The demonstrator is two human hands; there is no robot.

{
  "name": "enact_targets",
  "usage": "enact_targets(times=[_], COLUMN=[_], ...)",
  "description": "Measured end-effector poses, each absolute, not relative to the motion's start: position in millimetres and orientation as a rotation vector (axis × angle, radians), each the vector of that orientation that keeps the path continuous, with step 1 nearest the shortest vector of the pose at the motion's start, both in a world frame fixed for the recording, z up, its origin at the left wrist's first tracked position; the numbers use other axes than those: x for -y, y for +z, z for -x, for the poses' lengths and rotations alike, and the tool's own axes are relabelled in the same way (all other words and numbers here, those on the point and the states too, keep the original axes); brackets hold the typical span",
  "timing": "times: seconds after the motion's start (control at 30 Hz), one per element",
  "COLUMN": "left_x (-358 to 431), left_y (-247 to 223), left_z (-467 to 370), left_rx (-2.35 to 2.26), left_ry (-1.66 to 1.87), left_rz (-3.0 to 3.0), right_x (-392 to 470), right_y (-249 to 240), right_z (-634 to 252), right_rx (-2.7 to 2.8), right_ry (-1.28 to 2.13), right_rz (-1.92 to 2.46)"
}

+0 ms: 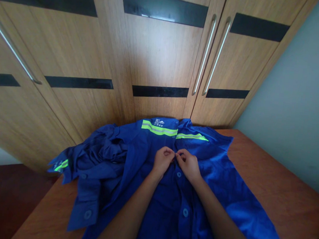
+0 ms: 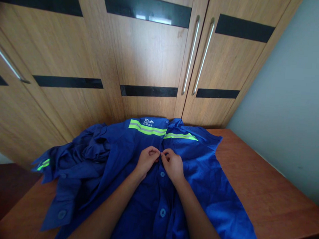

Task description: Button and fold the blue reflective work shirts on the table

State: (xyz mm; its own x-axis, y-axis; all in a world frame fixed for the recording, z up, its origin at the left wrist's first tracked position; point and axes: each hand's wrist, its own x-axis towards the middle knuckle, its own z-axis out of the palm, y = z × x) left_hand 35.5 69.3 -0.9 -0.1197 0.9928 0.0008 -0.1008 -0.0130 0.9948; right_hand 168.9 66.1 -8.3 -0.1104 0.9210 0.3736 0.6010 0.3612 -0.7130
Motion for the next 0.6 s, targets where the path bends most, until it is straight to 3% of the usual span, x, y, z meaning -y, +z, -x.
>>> enact_targets(times=[0.37, 0.6], left_x=[-69.3, -69.1], left_y=[0.2, -1.8], left_z=[-36.3, -37.9], left_rx=[-1.251, -1.251], left_ry=[1.343, 1.364], left_rz=[-0.961, -1.071], right_x=[-58.8, -66.5], right_y=[-1.7, -3.4], right_z=[-168.8, -166.4], right_rx=[1.967, 1.566], right_ry=[0.178, 0.729], right_rz=[1.395, 1.321])
